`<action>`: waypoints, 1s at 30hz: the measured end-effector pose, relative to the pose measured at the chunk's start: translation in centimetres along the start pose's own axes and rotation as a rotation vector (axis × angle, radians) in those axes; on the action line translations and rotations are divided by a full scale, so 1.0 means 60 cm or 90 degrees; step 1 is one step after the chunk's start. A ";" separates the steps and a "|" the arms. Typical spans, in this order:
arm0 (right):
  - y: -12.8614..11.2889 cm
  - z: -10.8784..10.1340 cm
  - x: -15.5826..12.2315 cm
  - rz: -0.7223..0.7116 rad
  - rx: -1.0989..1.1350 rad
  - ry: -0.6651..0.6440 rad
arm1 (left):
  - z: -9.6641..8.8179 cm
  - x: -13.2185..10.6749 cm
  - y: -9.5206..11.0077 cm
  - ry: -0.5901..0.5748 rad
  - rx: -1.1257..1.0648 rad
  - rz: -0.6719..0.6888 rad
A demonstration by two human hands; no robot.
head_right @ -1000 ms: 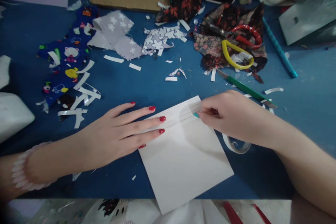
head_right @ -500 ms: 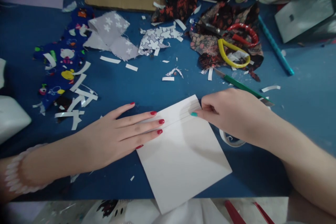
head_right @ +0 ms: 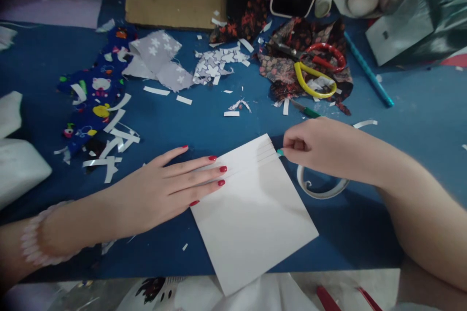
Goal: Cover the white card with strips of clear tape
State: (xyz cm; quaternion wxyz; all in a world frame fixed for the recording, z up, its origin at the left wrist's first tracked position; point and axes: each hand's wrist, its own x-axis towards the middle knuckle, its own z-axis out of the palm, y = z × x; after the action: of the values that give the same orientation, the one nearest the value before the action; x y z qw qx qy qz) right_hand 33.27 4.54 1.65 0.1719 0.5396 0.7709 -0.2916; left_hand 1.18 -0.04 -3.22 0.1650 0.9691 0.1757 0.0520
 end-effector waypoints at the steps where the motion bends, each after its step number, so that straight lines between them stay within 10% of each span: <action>1: 0.000 0.001 0.000 -0.007 -0.006 0.008 | 0.000 0.000 0.000 0.001 0.000 -0.001; 30: -0.036 0.007 -0.009 -0.149 0.034 0.073 | -0.026 0.054 0.012 0.048 0.041 0.113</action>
State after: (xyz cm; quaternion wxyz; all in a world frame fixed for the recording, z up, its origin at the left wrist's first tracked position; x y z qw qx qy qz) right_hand 31.41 3.32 2.23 0.0778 0.4661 0.8291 -0.2988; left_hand 4.19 0.97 -1.35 0.1215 0.9830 0.0969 0.0975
